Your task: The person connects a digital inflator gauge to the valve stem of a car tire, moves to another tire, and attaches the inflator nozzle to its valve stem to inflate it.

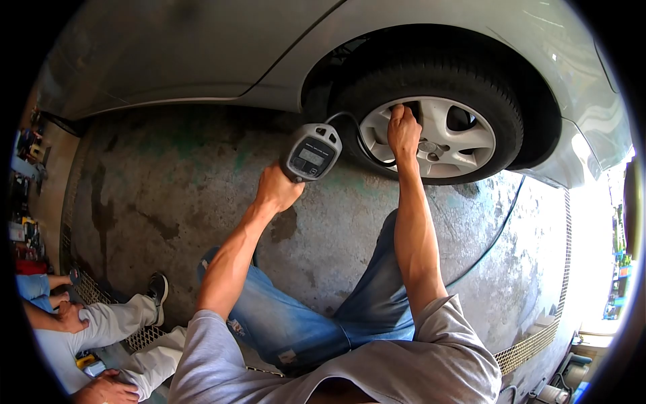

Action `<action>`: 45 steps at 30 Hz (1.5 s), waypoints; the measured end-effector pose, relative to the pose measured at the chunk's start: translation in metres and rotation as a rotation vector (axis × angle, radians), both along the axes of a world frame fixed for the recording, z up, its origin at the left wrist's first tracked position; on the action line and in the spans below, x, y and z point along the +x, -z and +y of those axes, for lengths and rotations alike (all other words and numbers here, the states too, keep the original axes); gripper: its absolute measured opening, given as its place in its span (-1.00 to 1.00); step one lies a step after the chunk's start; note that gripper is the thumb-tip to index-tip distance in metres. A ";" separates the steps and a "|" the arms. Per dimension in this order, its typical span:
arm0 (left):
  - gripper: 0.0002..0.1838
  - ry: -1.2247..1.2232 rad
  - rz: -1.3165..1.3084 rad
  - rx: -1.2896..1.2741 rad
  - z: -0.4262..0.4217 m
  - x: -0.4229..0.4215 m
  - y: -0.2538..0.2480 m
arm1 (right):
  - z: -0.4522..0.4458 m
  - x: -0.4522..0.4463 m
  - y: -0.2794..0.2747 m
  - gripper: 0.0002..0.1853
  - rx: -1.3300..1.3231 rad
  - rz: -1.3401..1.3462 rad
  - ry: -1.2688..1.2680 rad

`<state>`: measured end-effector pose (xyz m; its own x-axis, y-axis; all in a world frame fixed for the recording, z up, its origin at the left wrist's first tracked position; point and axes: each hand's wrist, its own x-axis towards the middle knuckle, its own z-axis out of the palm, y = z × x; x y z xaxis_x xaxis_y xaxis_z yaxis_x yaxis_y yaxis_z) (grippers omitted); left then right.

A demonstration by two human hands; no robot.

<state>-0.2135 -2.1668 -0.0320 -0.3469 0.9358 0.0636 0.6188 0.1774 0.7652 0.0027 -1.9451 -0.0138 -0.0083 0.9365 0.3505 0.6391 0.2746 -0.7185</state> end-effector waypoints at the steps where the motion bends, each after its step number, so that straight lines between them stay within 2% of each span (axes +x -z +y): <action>1: -0.68 -0.004 0.008 0.000 0.000 0.000 0.002 | 0.000 0.000 -0.001 -0.45 0.003 -0.002 -0.002; 9: -0.66 0.005 0.012 -0.023 0.000 -0.001 0.005 | -0.011 0.000 -0.011 -0.45 0.089 -0.048 -0.050; 15: -0.71 0.014 0.027 -0.027 0.000 0.000 0.001 | -0.006 0.001 -0.006 -0.46 0.098 -0.053 -0.058; 21: -0.75 0.026 0.044 0.001 0.001 -0.002 0.005 | 0.001 0.000 0.003 -0.46 0.024 -0.011 0.012; 24: -0.76 0.010 0.042 0.026 0.000 -0.001 0.004 | 0.004 -0.001 0.006 -0.54 0.088 -0.042 0.029; 45: -0.66 0.000 0.032 0.007 -0.001 -0.002 0.005 | 0.007 0.001 0.007 -0.55 0.105 -0.055 0.004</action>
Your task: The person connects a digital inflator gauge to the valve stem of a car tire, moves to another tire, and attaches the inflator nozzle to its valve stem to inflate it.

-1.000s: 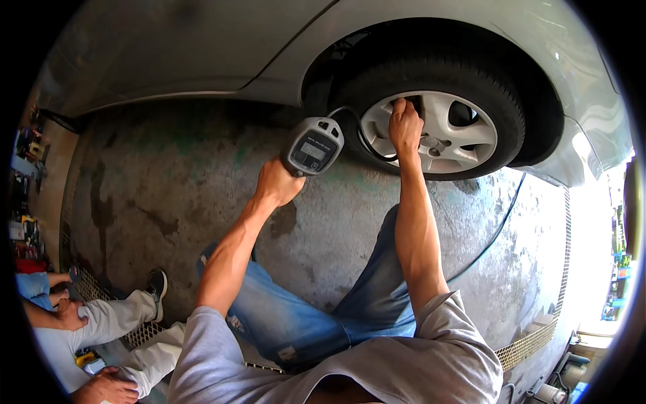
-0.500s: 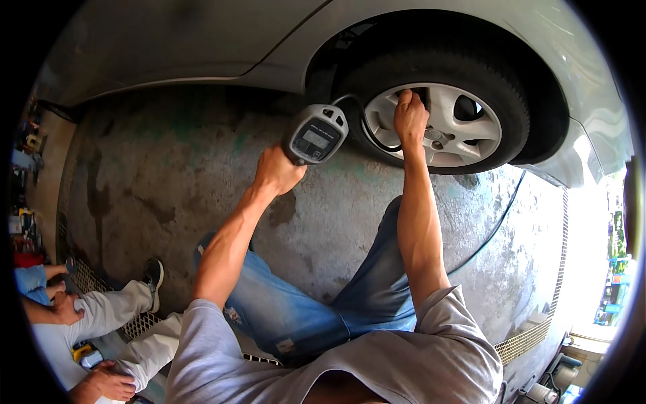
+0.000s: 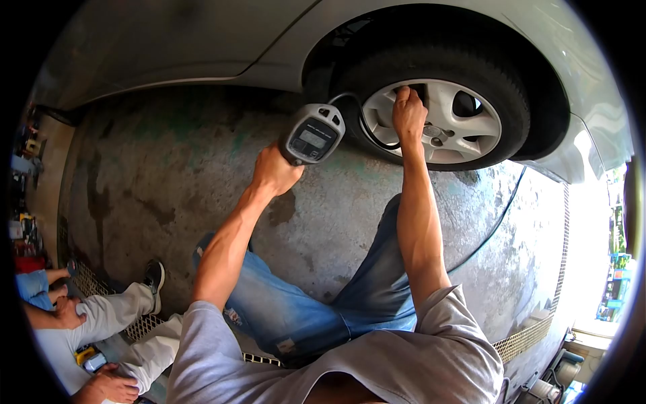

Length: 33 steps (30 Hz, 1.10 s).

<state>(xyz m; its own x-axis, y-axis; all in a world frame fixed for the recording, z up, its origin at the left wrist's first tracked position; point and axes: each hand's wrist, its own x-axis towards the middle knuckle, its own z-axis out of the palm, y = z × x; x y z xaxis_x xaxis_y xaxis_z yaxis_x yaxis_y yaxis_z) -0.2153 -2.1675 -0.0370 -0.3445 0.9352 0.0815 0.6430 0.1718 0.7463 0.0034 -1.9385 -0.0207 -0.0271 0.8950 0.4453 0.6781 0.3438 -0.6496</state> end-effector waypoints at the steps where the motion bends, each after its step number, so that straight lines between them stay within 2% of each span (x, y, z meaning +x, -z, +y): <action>1: -0.66 0.002 -0.002 -0.008 0.000 0.000 0.002 | -0.002 0.000 -0.002 -0.51 -0.026 0.007 -0.003; 3: -0.65 0.004 -0.005 -0.022 0.001 -0.002 0.003 | -0.005 0.000 -0.005 -0.44 -0.076 0.022 -0.009; 6: -0.65 0.004 -0.004 -0.050 0.003 -0.002 0.003 | -0.005 0.000 -0.006 -0.45 -0.104 0.038 0.003; 9: -0.64 -0.009 0.000 -0.062 0.002 -0.002 0.001 | -0.002 0.001 -0.001 -0.55 -0.029 0.010 0.000; 18: -0.72 0.003 0.010 -0.038 0.002 -0.002 -0.004 | -0.002 0.001 -0.002 -0.56 -0.038 0.002 0.002; 21: -0.72 -0.004 0.011 -0.032 0.000 -0.001 -0.011 | -0.003 -0.001 -0.004 -0.55 -0.052 0.039 0.010; 24: -0.72 -0.011 0.001 -0.005 0.000 -0.002 -0.007 | -0.005 -0.001 -0.007 -0.44 -0.110 0.049 0.005; 29: -0.73 -0.006 0.010 -0.061 0.000 -0.002 -0.014 | -0.003 0.000 -0.005 -0.44 -0.104 0.037 0.005; 33: -0.69 0.014 0.038 -0.007 0.001 -0.005 -0.011 | -0.011 -0.002 -0.012 -0.44 -0.082 0.038 -0.016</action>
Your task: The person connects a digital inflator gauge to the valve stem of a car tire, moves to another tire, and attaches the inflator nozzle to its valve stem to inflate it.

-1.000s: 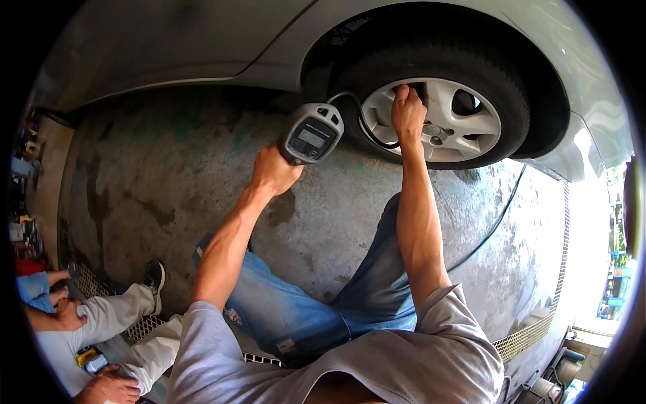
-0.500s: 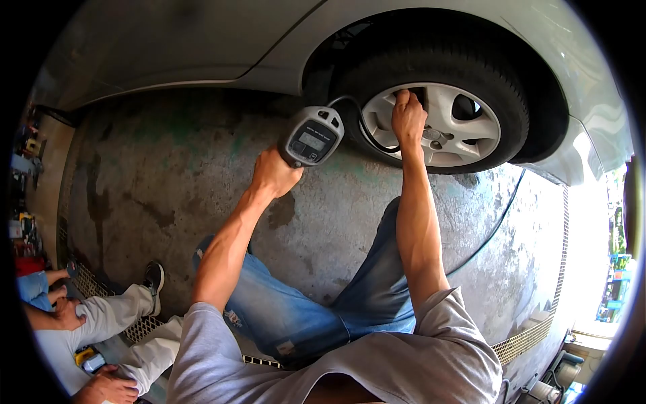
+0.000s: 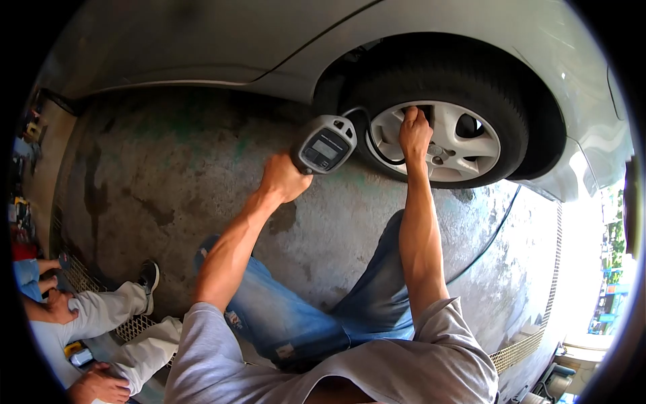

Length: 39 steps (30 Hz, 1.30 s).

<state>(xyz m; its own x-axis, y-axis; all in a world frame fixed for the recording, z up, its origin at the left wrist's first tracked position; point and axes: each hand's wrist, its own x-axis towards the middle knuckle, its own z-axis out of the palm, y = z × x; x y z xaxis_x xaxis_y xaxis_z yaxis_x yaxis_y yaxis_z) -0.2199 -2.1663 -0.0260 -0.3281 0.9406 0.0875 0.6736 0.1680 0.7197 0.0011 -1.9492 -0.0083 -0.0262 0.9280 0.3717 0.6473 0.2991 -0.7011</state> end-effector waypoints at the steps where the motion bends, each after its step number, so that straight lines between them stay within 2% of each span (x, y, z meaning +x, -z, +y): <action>1: -0.61 -0.003 -0.018 0.043 -0.001 -0.001 0.001 | -0.002 -0.001 -0.001 -0.43 0.006 0.012 0.000; 8: -0.53 0.069 -0.061 0.025 0.004 -0.007 0.007 | 0.000 -0.004 0.002 -0.42 -0.011 -0.054 0.062; 14: -0.49 0.162 -0.131 0.023 0.006 -0.012 0.009 | -0.004 -0.002 -0.003 -0.40 0.052 -0.147 0.000; 18: -0.46 0.202 -0.193 0.088 0.006 -0.011 0.010 | -0.008 -0.006 -0.004 -0.39 0.041 -0.181 0.029; 25: -0.46 0.275 -0.292 0.018 0.011 -0.011 0.014 | -0.003 -0.010 -0.001 -0.38 0.038 -0.257 0.093; 28: -0.49 0.322 -0.353 -0.049 0.010 -0.010 0.017 | -0.011 -0.013 -0.005 -0.35 -0.002 -0.274 0.112; 31: -0.82 0.249 -0.320 0.082 0.008 -0.004 0.013 | -0.011 -0.013 -0.008 -0.33 -0.021 -0.255 0.120; 34: -0.80 0.243 -0.274 -0.009 0.007 -0.003 0.009 | -0.013 -0.011 -0.012 -0.34 -0.032 -0.197 0.090; 39: -0.76 0.194 -0.294 -0.023 0.011 -0.003 0.030 | -0.009 -0.004 -0.008 -0.37 0.028 -0.218 0.035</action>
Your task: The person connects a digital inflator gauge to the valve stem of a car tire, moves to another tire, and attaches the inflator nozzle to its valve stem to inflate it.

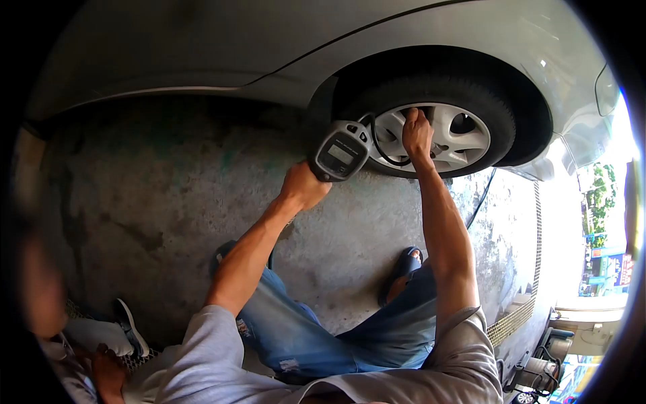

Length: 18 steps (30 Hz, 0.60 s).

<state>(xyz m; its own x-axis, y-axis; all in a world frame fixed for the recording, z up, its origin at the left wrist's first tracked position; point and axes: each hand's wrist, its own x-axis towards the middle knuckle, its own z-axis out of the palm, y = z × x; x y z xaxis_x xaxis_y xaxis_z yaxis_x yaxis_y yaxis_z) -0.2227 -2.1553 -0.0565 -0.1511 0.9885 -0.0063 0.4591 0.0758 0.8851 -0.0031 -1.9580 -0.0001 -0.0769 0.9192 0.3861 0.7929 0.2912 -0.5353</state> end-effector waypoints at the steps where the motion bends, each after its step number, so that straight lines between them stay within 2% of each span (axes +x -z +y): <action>1: -0.75 0.012 0.007 -0.014 0.000 -0.001 0.004 | 0.000 0.000 0.001 -0.38 0.000 0.009 0.002; 6: -0.81 0.025 -0.008 -0.038 -0.001 -0.004 0.027 | -0.002 -0.001 0.000 -0.40 0.034 -0.039 -0.008; 10: -0.82 0.034 0.005 -0.057 0.000 -0.014 0.029 | 0.000 -0.007 -0.002 -0.40 -0.061 0.011 0.079; 13: -0.82 0.036 -0.097 0.005 0.012 -0.006 0.018 | -0.002 -0.005 -0.006 -0.41 -0.050 -0.009 0.045; 18: -0.84 0.050 -0.057 0.215 0.028 0.013 0.013 | 0.007 0.002 0.009 -0.40 0.052 -0.129 -0.024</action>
<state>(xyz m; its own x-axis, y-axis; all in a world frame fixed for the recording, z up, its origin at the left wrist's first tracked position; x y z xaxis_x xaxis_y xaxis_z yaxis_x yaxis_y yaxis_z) -0.2094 -2.1276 -0.0699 -0.1071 0.9743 0.1980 0.4066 -0.1388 0.9030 -0.0007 -1.9512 -0.0096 -0.1503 0.8957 0.4184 0.8467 0.3351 -0.4133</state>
